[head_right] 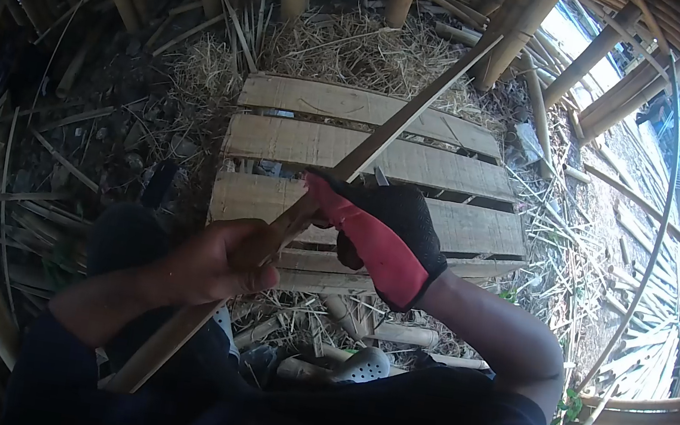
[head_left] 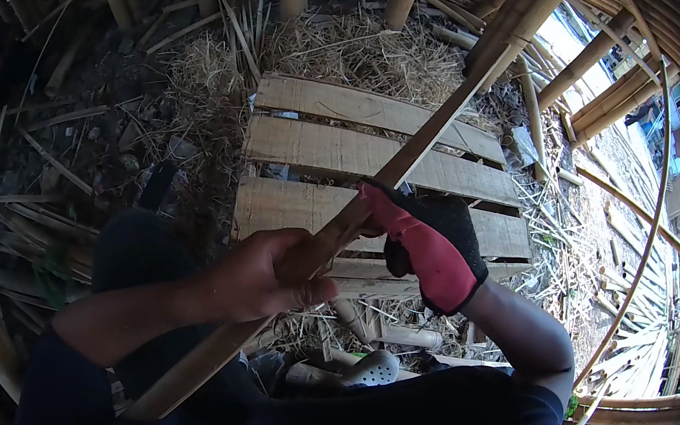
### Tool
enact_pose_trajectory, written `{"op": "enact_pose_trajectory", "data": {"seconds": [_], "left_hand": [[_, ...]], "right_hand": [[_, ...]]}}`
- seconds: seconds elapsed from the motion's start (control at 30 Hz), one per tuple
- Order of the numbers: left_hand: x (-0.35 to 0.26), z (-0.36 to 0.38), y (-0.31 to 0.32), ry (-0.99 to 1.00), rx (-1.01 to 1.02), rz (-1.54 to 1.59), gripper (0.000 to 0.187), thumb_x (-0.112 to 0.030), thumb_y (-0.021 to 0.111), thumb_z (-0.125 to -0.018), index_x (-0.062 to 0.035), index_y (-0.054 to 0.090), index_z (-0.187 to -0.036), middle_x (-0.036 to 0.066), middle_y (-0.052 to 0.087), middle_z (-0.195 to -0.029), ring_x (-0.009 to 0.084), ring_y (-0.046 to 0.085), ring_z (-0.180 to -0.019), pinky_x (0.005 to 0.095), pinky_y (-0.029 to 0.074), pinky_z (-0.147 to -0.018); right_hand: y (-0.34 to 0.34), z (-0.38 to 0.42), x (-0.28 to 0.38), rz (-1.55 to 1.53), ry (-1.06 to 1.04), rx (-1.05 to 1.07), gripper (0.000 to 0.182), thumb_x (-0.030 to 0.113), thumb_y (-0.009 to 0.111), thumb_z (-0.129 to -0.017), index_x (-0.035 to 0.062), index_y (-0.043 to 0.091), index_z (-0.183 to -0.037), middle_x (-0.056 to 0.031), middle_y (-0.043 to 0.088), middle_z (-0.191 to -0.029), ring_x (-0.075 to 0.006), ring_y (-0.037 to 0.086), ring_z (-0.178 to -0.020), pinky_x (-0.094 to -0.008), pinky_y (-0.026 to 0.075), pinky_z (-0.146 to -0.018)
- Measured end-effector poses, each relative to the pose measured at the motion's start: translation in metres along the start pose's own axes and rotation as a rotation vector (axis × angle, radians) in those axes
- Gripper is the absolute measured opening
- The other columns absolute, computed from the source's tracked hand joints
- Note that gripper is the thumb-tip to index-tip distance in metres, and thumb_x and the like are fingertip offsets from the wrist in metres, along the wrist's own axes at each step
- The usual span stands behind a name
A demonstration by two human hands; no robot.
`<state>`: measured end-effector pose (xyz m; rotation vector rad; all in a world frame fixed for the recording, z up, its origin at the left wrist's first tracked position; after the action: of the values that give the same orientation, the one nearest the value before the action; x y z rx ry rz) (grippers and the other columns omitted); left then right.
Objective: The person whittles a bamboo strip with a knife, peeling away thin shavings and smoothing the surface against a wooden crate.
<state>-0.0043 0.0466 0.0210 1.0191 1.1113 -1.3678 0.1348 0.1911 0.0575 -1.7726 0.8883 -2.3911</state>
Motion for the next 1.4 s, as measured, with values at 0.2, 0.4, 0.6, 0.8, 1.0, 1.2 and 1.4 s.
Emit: {"op": "enact_pose_trajectory", "data": {"seconds": [0.2, 0.4, 0.6, 0.8, 1.0, 1.2, 1.4], "left_hand": [[0.002, -0.004, 0.001, 0.118, -0.038, -0.066, 0.039, -0.027, 0.073, -0.09, -0.0003, 0.058, -0.114, 0.0, 0.058, -0.086, 0.0073, 0.057, -0.08, 0.0257, 0.047, -0.071], [0.004, 0.002, -0.008, -0.094, -0.045, -0.322, 0.052, -0.023, 0.076, -0.084, 0.0007, 0.052, -0.124, 0.007, 0.06, -0.099, 0.0117, 0.06, -0.098, 0.0278, 0.05, -0.076], [-0.017, 0.001, -0.005, 0.236, -0.273, -0.754, 0.063, -0.023, 0.076, -0.079, 0.0059, 0.047, -0.126, 0.023, 0.05, -0.128, 0.0349, 0.062, -0.11, 0.041, 0.052, -0.093], [-0.01, -0.016, 0.002, 0.288, -0.112, -0.581, 0.049, -0.018, 0.074, -0.082, 0.0027, 0.054, -0.122, 0.017, 0.057, -0.12, 0.0322, 0.064, -0.106, 0.0397, 0.052, -0.089], [-0.002, -0.021, -0.002, 0.214, -0.193, -0.466, 0.019, -0.013, 0.06, -0.096, 0.0031, 0.062, -0.106, 0.013, 0.066, -0.096, 0.0251, 0.068, -0.087, 0.0342, 0.053, -0.077], [0.017, -0.024, -0.016, 0.111, -0.286, -0.245, 0.036, -0.025, 0.042, -0.107, 0.0031, 0.064, -0.103, 0.01, 0.069, -0.09, 0.0172, 0.067, -0.082, 0.0313, 0.053, -0.077], [0.006, -0.025, -0.031, 0.143, -0.308, -0.362, 0.037, -0.027, 0.041, -0.108, 0.0028, 0.064, -0.11, 0.009, 0.069, -0.094, 0.0137, 0.066, -0.089, 0.0294, 0.053, -0.078]], "right_hand": [[0.0, -0.012, -0.016, 0.273, -0.212, -0.163, 0.045, 0.046, 0.05, -0.1, 0.0144, 0.063, -0.13, -0.0029, 0.068, -0.084, -0.0102, 0.056, -0.059, -0.0282, 0.043, -0.052], [0.017, 0.0, 0.024, 0.973, -0.786, -0.264, 0.029, 0.045, 0.07, -0.086, 0.0159, 0.076, -0.086, -0.0009, 0.056, -0.054, -0.0187, 0.059, -0.05, -0.0349, 0.043, -0.044], [0.033, -0.002, 0.011, 1.05, -0.729, -0.196, 0.03, 0.042, 0.069, -0.086, 0.013, 0.069, -0.08, -0.005, 0.062, -0.066, -0.0201, 0.063, -0.062, -0.0359, 0.046, -0.05], [0.037, -0.007, 0.012, 0.792, -0.686, 0.026, 0.019, 0.028, 0.064, -0.091, 0.0248, 0.073, -0.108, -0.0015, 0.071, -0.086, -0.0211, 0.07, -0.076, -0.0345, 0.055, -0.062], [0.027, -0.024, -0.007, 0.505, -0.396, 0.264, 0.043, 0.054, 0.05, -0.099, 0.0235, 0.067, -0.123, -0.0056, 0.071, -0.097, -0.0195, 0.069, -0.083, -0.0331, 0.052, -0.066], [-0.032, -0.027, -0.01, -0.297, 0.22, -0.054, 0.09, 0.08, 0.03, -0.09, 0.0018, 0.068, -0.114, -0.008, 0.07, -0.082, -0.017, 0.068, -0.077, -0.028, 0.047, -0.065], [-0.065, -0.046, -0.091, 1.115, 0.044, -0.15, 0.043, 0.053, 0.051, -0.096, 0.0163, 0.071, -0.107, -0.0109, 0.072, -0.09, -0.0302, 0.07, -0.083, -0.042, 0.056, -0.072]]}}
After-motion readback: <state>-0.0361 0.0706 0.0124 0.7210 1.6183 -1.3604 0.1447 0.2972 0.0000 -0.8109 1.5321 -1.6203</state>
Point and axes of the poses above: each hand's wrist, its own z-axis away from the middle knuckle, its own y-axis out of the palm, x = y × z, the point moved 5 cm from there along -z, towards the middle knuckle
